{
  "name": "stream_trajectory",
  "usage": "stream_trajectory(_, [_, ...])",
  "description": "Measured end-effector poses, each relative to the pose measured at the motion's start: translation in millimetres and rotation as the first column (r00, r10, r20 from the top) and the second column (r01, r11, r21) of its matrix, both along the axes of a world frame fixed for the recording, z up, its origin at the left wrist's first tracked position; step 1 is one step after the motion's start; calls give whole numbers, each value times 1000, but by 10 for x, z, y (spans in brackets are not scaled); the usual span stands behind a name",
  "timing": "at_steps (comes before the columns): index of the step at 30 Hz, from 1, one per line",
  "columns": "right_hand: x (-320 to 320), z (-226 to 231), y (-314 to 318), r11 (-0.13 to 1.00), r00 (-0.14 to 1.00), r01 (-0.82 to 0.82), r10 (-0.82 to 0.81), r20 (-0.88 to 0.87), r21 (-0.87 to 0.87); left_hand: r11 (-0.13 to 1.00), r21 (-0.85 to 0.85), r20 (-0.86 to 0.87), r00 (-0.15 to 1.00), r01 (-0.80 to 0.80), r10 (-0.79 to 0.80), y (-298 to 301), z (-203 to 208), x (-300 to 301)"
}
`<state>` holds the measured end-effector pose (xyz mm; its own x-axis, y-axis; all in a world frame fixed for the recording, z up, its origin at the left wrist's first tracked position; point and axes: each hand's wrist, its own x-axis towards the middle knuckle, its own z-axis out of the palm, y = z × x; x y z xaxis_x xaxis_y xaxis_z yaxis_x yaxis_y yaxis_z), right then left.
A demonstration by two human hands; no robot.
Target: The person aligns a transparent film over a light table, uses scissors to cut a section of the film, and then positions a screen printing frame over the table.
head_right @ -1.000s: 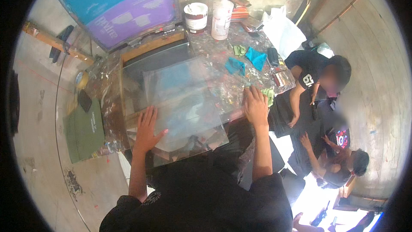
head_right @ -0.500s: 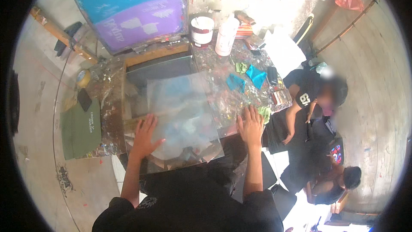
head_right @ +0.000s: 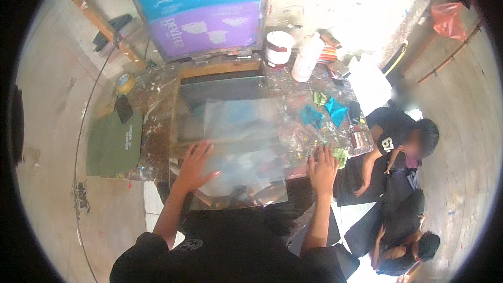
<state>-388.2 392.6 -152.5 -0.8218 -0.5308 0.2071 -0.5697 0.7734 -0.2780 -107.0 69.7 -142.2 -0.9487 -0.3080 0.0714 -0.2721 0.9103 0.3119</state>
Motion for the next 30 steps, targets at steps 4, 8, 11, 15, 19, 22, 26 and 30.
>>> stream_trajectory(4, [1, 16, 2, 1000, 1000, 0, 0, -13, 9, 1000, 10, -20, 1000, -3, 3, 9, 37, 29])
stream_trajectory(8, [-27, -14, 32, 1000, 1000, 3, -3, -1, 19, 989, 133, -126, 989, -66, 82, 14, 33, 22])
stream_trajectory(11, [-33, -37, 35, 1000, 1000, 6, -6, -8, 22, 963, 246, -211, 963, -114, 168, -21, -74, 16])
stream_trajectory(15, [-31, -52, 37, 1000, 1000, -2, 2, -28, -3, 968, 209, -328, 923, -139, 204, -18, -139, -27])
stream_trajectory(19, [-33, -64, 51, 1000, 1000, -3, 2, -25, -23, 965, 88, -336, 904, -248, 263, 147, 35, -273])
stream_trajectory(22, [-55, -91, 85, 1000, 999, -6, 5, -40, -25, 946, -7, -384, 874, -325, 297, 239, 178, -436])
stream_trajectory(26, [-41, -90, 60, 999, 999, 17, -19, -35, -37, 956, -36, -301, 916, -290, 266, 143, 137, -419])
stream_trajectory(30, [-15, -66, 42, 999, 999, 12, -14, -34, -49, 983, -68, -203, 967, -173, 156, 40, 61, -284])
